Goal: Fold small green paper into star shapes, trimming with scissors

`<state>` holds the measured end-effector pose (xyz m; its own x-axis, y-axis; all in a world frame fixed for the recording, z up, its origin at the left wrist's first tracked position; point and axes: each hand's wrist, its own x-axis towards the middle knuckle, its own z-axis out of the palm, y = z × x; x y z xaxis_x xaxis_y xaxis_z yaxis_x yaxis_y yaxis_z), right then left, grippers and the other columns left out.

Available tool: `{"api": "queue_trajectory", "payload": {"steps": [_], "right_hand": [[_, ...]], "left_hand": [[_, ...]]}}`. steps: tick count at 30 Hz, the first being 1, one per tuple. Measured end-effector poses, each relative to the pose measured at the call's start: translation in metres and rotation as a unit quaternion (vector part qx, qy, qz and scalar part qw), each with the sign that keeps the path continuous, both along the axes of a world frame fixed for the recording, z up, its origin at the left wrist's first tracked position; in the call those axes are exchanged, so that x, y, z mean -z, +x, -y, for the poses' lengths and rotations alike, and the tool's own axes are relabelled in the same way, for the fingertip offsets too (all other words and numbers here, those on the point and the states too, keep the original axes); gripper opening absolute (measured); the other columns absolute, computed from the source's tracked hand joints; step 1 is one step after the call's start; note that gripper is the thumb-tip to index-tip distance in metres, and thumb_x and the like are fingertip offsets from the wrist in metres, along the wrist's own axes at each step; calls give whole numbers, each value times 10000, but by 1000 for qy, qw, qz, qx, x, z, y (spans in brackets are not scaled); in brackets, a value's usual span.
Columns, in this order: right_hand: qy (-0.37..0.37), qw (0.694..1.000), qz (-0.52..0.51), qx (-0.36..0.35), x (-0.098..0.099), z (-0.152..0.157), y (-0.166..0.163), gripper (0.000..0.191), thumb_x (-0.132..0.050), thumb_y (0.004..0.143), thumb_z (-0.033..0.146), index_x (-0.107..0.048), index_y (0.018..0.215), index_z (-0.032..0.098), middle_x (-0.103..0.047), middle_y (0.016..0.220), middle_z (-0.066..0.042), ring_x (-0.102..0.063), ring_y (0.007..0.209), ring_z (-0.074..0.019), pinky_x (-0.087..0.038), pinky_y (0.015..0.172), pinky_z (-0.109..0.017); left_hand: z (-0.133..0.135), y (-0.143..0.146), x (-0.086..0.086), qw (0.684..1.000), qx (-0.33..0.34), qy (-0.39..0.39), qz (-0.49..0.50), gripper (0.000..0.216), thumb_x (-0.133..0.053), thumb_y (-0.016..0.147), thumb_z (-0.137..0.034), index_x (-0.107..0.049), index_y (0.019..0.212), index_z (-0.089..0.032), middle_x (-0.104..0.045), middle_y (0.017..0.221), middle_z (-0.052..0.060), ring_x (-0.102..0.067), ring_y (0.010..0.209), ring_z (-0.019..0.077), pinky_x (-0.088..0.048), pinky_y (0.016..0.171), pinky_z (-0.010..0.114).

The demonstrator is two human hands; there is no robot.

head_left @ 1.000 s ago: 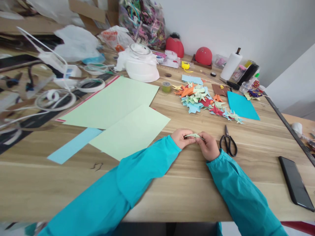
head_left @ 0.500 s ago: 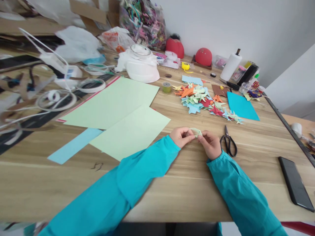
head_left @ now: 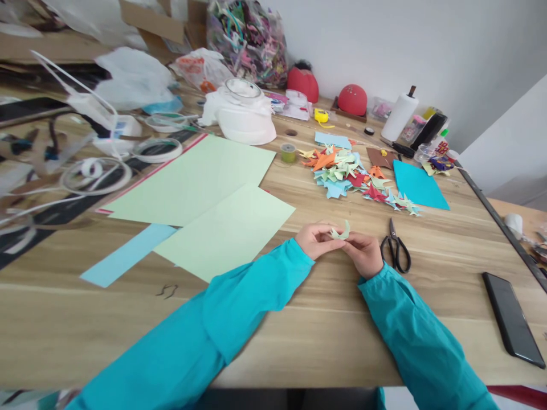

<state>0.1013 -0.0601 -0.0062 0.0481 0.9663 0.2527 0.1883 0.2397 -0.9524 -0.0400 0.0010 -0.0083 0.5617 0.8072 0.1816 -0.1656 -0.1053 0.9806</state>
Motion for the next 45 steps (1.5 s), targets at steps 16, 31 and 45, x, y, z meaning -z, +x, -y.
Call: {"api": "queue_trajectory", "payload": {"steps": [16, 31, 45], "right_hand": [[70, 987, 32, 144, -3, 6, -1, 126, -646, 707, 249, -583, 787, 175, -579, 675, -5, -546, 603, -119, -445, 551, -241], [86, 991, 44, 96, -6, 6, 2, 93, -654, 692, 197, -565, 693, 172, -552, 663, -3, -531, 585, -112, -444, 526, -236], [154, 970, 179, 62, -8, 3, 6, 28, -625, 730, 175, -651, 730, 186, -635, 669, -35, -567, 588, -130, -465, 533, -253]], "left_hand": [[9, 1, 2, 996, 32, -37, -77, 362, -656, 625, -421, -525, 493, -110, -538, 533, -7, -410, 301, 35, -298, 294, 181], [4, 1, 3, 994, 5, 47, -102, 202, -629, 648, -289, -608, 573, -103, -491, 527, -28, -377, 377, 29, -275, 362, 184], [1, -5, -5, 988, 30, -117, -95, 243, -637, 629, -307, -552, 502, -119, -451, 347, -39, -413, 284, 66, -281, 311, 186]]}}
